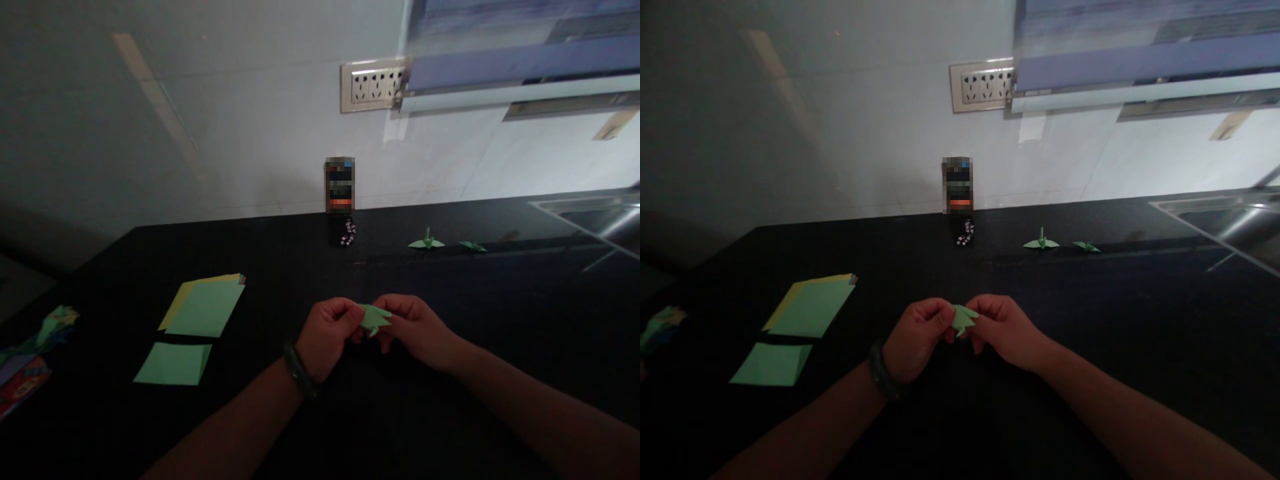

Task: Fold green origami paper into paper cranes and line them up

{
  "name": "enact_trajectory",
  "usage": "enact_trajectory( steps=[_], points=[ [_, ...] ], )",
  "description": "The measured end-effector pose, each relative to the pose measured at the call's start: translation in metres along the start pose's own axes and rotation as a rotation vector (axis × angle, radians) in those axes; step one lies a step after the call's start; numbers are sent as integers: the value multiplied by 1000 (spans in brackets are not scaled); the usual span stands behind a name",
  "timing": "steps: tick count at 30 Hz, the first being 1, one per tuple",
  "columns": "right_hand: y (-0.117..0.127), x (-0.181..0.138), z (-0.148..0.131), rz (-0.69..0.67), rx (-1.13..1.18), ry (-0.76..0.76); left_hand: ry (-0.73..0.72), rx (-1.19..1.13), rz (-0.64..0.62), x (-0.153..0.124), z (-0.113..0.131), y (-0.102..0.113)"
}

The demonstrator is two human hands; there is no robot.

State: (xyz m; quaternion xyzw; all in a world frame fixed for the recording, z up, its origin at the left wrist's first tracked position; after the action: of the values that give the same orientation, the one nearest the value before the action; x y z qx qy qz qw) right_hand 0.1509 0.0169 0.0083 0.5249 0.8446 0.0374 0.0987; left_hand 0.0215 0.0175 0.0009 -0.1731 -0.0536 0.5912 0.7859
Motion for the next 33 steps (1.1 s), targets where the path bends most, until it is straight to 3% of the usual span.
enact_trajectory(
  steps=[4,8,11,13,17,24,33],
  points=[
    [2,0,0,62,-64,16,12,67,10,0,0,1],
    [8,-1,-1,251,-269,48,-230,287,226,-4,7,8],
    [9,-2,-2,320,-434,123,-361,441,188,-9,10,3],
    [8,-3,-3,315,-525,191,-354,458,112,-10,9,-1],
    [5,-5,-6,274,-628,273,-269,423,87,-8,7,-1],
    [7,-6,-10,312,-644,280,-120,214,123,-1,0,5],
    [10,-5,-7,313,-648,257,-113,132,108,0,-2,8]
  ],
)
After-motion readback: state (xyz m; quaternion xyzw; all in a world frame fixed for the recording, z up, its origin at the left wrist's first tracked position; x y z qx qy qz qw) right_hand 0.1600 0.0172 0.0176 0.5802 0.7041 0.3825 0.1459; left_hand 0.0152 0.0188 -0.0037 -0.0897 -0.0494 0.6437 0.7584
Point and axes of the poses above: each hand's wrist, its own x-axis towards the middle knuckle, its own y-axis out of the back of the hand, z = x × y, the point moved 4 cm from there along x, towards the middle knuckle, and after that the axes turned 9 degrees about -x, right-handed, at the moved point
